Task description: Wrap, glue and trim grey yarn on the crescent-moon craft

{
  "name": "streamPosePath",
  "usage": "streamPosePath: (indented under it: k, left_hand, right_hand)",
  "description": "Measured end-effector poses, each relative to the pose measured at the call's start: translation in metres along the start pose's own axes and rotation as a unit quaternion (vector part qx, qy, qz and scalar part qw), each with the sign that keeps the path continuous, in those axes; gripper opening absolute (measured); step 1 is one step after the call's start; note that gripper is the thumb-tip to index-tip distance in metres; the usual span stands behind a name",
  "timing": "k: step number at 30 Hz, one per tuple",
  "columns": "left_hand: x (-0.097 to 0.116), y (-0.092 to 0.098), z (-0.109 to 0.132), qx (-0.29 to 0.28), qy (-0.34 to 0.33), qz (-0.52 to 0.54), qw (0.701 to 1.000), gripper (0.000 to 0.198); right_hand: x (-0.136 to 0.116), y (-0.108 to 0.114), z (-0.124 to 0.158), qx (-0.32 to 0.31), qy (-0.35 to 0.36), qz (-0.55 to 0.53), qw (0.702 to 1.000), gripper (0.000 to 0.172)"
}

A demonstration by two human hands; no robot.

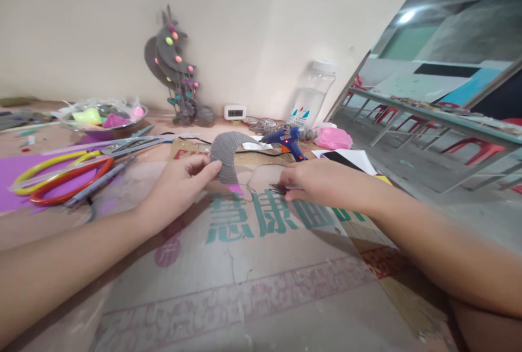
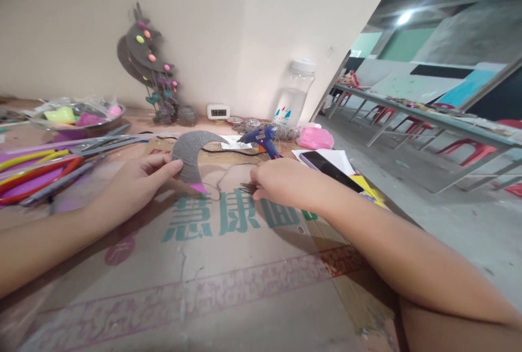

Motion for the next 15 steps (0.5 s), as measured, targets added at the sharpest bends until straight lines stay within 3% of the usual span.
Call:
streamPosePath:
  k: [3, 7, 11, 15]
  left_hand:
    - [-0.001, -0.001, 0.001, -0.006, 0.005, 0.003, 1.000, 0.033]
    - [-0.002, -0.003, 0.001, -0.009, 0.010, 0.006, 1.000, 0.033]
    - [-0.001, -0.003, 0.000, -0.009, -0.001, 0.008, 1.000, 0.034]
    - [0.001, -0.003, 0.000, -0.013, -0.016, -0.009, 1.000, 0.035]
  right_hand:
    - [-0.001, -0.002, 0.000, -0.022, -0.005, 0.019, 1.000, 0.008]
    - [-0.002, -0.003, -0.003, 0.019, 0.003, 0.016, 1.000, 0.010]
    - [-0.007, 0.011, -0.001, 0.125, -0.015, -0.033, 0.992, 0.017]
    - [-0.025, 0.026, 0.011, 0.264, 0.034, -0.142, 0.954, 0.030]
Point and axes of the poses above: each hand's wrist, its own z-axis away from the middle knuckle, its own y-axis out of the back of the hand, x = y × z, the point moved 8 cm from there along -z, towards the middle knuckle, and after that the axes turned 14 degrees about -y, right-handed, at the moved point
